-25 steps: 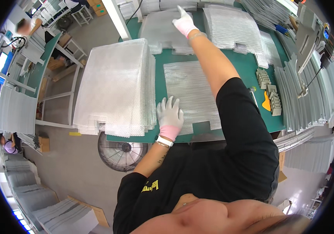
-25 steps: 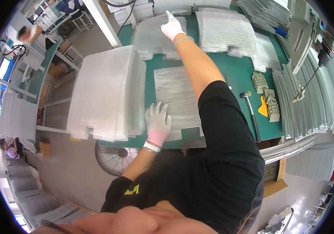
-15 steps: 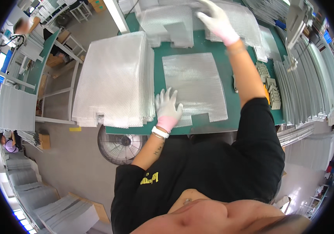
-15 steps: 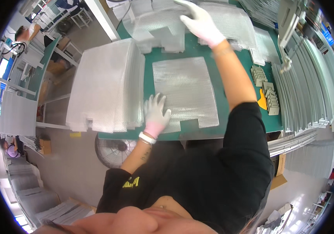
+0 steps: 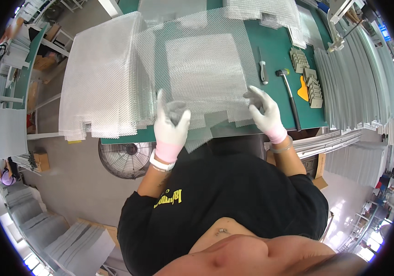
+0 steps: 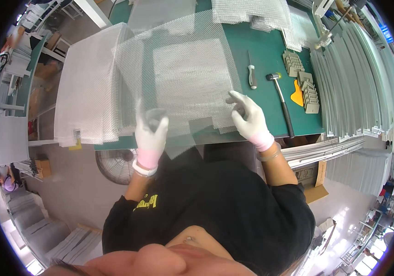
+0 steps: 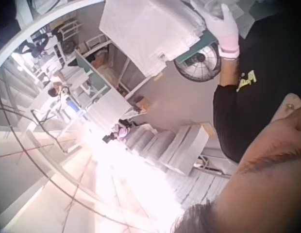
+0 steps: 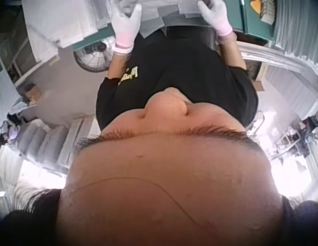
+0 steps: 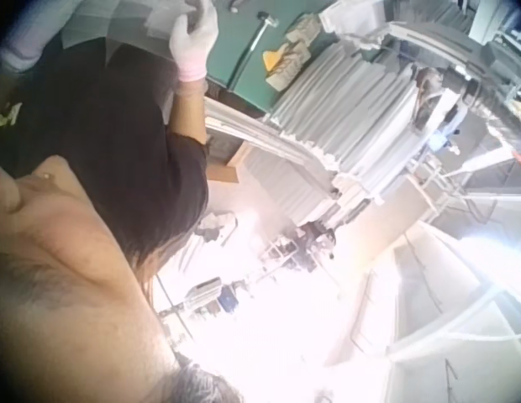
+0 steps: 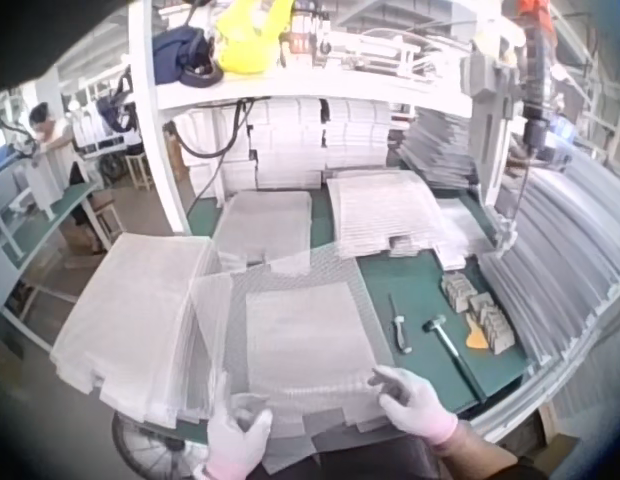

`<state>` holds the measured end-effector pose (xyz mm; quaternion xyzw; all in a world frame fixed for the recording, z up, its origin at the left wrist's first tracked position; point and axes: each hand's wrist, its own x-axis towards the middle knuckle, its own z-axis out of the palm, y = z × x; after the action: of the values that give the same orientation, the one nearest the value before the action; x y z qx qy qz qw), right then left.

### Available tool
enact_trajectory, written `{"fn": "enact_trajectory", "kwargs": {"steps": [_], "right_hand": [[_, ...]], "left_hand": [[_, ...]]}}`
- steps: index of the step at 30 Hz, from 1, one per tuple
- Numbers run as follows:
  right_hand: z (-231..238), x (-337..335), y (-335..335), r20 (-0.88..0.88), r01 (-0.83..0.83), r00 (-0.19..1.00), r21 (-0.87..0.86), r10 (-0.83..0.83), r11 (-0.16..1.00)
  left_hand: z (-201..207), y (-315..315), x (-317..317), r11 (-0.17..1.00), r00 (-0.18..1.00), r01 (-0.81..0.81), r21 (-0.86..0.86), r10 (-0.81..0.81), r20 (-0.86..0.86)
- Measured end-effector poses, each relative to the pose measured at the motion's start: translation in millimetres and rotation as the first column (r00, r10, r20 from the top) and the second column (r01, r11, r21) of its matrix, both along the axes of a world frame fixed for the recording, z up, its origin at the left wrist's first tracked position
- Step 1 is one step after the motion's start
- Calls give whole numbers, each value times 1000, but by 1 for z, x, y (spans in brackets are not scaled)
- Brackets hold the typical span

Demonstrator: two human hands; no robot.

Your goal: The person assembles air filters by placing a mesh sheet onto a plastic frame and securing it with a power drill. They handle multiple units sequentially, aligning the mesh and drilling fasteners into the frame corners before moving to the next unit.

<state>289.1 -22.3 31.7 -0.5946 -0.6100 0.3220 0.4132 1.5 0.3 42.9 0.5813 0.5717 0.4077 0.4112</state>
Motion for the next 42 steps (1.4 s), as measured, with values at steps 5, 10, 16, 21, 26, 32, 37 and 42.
{"fn": "enact_trajectory", "kwargs": {"steps": [5,10,16,21,26,32,37,42], "right_hand": [[-8,-3,7,93,32,995,8,-33,999],[-12,1,19,150,48,988,-60,-39,997],[-36,3,29,299,42,954,-44,-27,998],[-40,-1,26,365,80,929,-58,-53,995],[-47,3,30,395,42,918,13,-44,999],[-39,4,32,395,42,919,-81,-6,996],[-20,1,39,508,42,857,-239,88,970],[-9,40,63,590,-51,799,-124,115,991]], "left_hand": [[-15,30,6,985,956,-73,157,114,-269],[-17,61,10,972,856,126,199,-5,-517],[-44,78,16,988,785,145,53,-83,-614],[-61,75,13,985,795,145,91,-61,-603],[-74,74,9,966,815,139,219,14,-579],[-71,76,8,979,841,105,176,7,-541],[-66,80,9,990,829,97,105,-22,-559],[-61,75,7,975,690,180,131,-30,-723]]}}
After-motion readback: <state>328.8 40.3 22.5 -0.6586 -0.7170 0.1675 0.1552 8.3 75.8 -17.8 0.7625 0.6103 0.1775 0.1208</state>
